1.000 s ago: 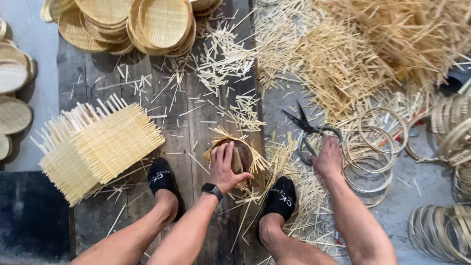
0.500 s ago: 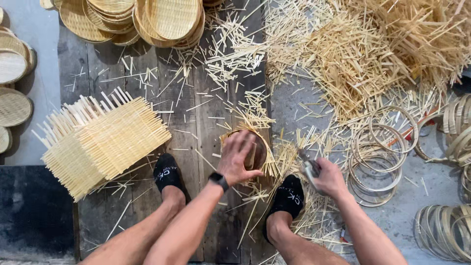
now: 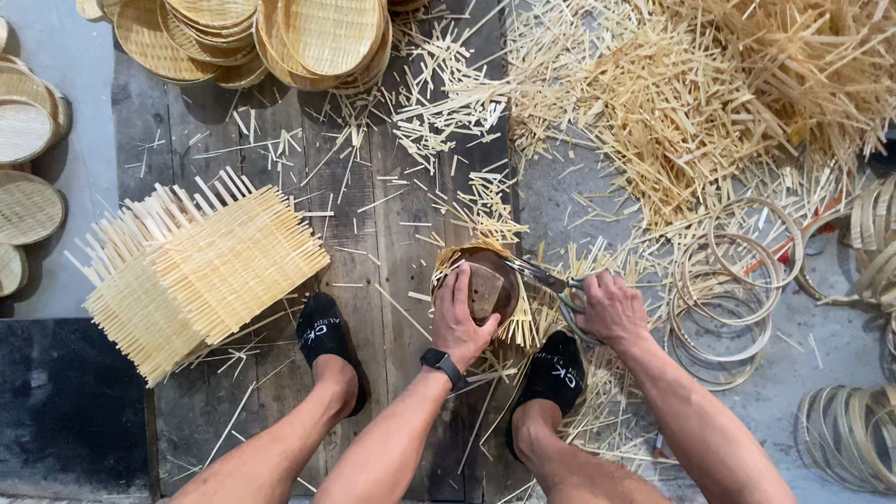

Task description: The person sits on the floor assembling round bamboo steamer baskets. They press a woven bamboo mat over a round wooden mold, fit a bent bamboo rim ring around the mat edge, tuck and weave the mat ends into the ring, and trim excess bamboo strips with scissors, setting finished mats with the stack of completed baskets.

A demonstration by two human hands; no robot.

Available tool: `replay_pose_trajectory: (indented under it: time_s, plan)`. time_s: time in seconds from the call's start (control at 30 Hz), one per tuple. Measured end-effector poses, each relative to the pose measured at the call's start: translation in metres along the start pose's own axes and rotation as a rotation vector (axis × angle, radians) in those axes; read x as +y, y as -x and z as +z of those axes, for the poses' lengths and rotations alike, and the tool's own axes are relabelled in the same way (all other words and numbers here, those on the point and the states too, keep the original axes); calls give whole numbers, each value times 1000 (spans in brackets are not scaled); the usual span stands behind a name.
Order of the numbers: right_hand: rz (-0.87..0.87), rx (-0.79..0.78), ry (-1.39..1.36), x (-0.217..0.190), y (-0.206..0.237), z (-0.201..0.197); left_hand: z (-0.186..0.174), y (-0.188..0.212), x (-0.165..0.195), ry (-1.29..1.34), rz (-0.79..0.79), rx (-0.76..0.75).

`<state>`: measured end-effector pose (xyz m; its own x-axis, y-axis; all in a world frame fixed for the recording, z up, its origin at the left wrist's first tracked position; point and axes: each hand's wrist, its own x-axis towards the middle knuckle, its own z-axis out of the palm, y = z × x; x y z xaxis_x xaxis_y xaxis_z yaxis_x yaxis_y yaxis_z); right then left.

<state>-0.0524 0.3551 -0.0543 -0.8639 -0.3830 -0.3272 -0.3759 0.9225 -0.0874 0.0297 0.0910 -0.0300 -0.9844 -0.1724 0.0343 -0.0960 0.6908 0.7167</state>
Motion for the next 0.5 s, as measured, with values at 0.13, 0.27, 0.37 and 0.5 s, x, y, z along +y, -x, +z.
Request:
replay_pose_trajectory:
  time_s: [0.13,0.27,0.37,0.5]
  plan:
    - [26,-28,37,-6,-7,-2,-6,-6,-1,28,78,-139]
    - [47,-227,8,6,-6,-8,-14,-14,-10,31,116,-198]
    - [3,-110,-12,10,-8,-6,-17,-21,-13,45,134,-233]
    - [-83,86,95,4,-14,2,-25,-32,-9,66,222,-463]
